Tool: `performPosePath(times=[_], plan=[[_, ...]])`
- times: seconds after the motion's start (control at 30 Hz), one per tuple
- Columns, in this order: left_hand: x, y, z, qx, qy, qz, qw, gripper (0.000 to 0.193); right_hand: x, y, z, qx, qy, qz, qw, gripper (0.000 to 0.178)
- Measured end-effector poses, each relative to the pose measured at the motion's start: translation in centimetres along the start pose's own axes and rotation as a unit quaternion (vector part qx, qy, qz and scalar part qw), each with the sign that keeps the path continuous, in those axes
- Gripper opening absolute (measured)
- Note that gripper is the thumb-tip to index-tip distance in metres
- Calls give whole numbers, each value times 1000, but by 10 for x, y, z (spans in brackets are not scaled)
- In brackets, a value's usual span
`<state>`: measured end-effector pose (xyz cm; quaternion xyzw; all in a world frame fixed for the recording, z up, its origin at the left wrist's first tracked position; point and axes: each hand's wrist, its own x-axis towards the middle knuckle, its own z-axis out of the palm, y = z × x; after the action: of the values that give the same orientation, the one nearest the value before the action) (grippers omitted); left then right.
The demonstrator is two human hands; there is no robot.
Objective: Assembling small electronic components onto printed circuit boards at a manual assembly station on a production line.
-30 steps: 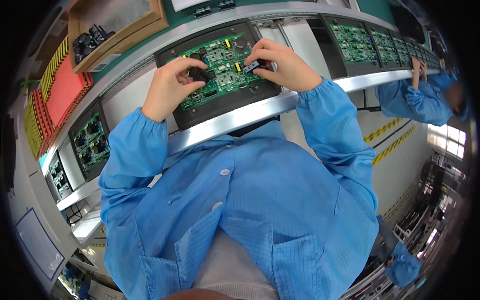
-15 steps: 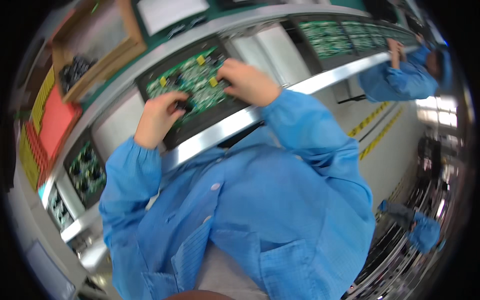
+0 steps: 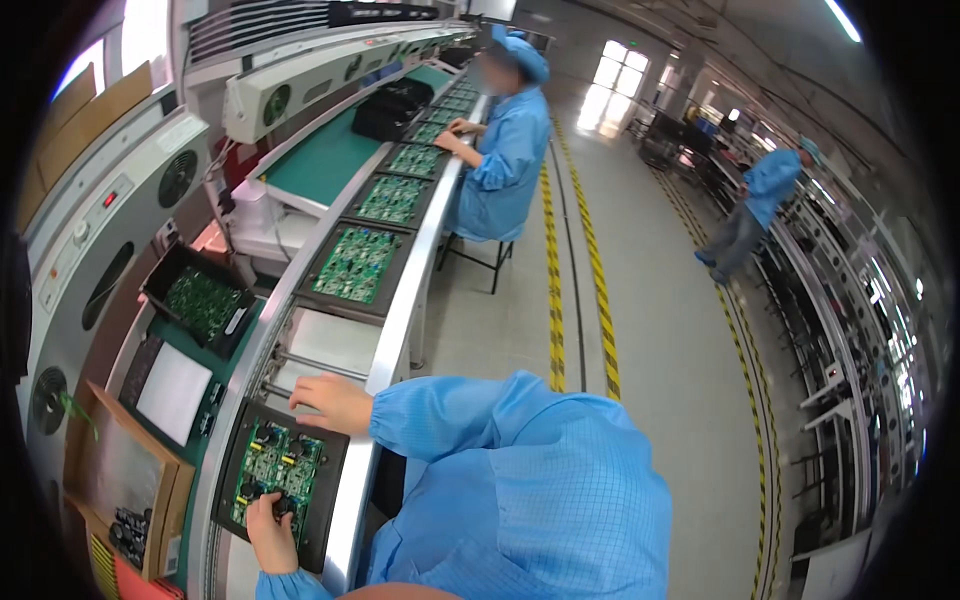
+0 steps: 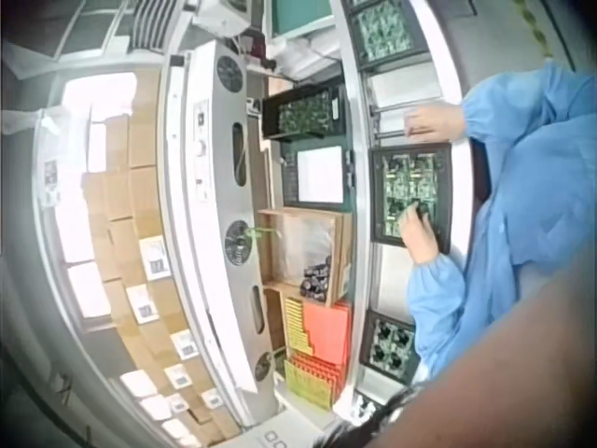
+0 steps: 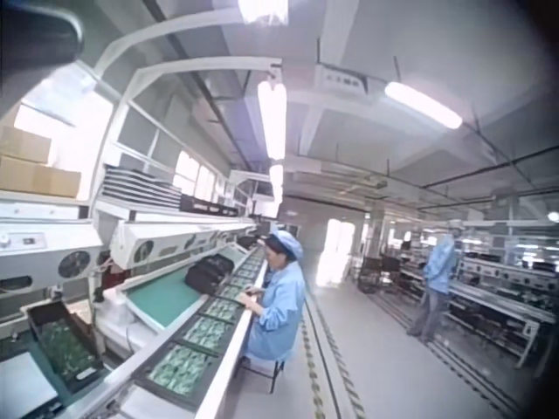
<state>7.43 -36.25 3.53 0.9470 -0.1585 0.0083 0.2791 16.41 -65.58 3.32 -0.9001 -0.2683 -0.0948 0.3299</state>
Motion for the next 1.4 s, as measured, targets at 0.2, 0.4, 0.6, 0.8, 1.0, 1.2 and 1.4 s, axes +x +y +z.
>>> performPosePath(times=[0.2, 0.4, 0.6, 0.8, 1.0, 1.2, 1.4], plan=[[-2, 3, -7, 42, 1, 52, 998, 33, -44, 40, 8, 1, 153, 81, 985, 12], [-7, 2, -18, 26, -20, 54, 998, 39, -52, 40, 24, -25, 250, 87, 964, 3], [-12, 6, -17, 35, -16, -2, 999, 36, -55, 32, 22, -18, 235, 107, 966, 4], [-17, 5, -12, 57, 19, -27, 998, 37, -54, 35, 24, -7, 232, 102, 967, 4], [-17, -1, -16, 79, 9, 53, 995, 36, -53, 38, 23, -15, 236, 96, 967, 5], [-16, -2, -28, 85, -33, 62, 994, 38, -54, 36, 23, -14, 240, 101, 965, 5], [-14, -12, -33, 124, -72, 82, 986, 41, -57, 38, 21, -15, 237, 104, 966, 7]])
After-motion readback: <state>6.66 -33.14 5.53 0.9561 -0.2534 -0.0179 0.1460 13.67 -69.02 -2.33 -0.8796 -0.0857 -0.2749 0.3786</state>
